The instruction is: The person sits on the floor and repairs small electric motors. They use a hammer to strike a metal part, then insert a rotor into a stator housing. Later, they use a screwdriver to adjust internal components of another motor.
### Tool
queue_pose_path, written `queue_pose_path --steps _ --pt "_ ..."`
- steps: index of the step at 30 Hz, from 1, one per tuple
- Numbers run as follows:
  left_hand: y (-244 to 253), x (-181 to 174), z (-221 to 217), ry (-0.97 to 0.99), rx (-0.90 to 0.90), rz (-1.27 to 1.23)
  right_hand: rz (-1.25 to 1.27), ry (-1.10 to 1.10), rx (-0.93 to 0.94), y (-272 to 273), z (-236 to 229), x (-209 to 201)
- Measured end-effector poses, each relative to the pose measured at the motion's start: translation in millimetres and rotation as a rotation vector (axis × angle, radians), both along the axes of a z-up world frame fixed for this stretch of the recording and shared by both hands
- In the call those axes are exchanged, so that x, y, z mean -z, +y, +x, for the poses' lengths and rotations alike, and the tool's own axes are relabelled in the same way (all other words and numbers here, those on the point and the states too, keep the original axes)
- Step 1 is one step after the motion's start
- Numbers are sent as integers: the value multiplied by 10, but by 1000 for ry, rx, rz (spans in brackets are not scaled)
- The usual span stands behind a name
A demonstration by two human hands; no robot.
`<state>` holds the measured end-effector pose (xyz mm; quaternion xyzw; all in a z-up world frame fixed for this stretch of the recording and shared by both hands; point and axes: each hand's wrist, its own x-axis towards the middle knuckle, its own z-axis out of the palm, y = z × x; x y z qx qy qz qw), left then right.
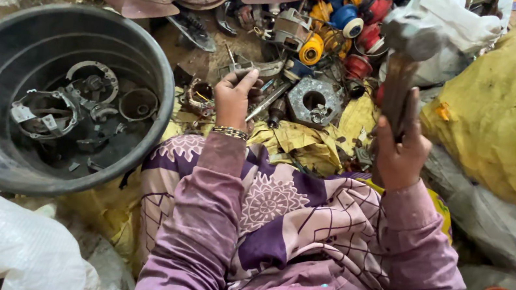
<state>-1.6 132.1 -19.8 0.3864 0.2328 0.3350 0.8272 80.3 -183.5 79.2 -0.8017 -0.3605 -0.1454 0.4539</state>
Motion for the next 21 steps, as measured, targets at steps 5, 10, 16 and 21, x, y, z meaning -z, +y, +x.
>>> queue_pose_path --steps 5,10,16,21 --pt "27 52 15 7 8 29 -236 -39 206 25 63 628" --pt "-42 137 45 76 7 67 -480 650 201 -51 106 1384" --pt "-98 150 -2 99 25 51 -145 429 37 -214 -168 1213" --pt "-131 119 6 136 51 171 -9 91 65 -180 -197 323"
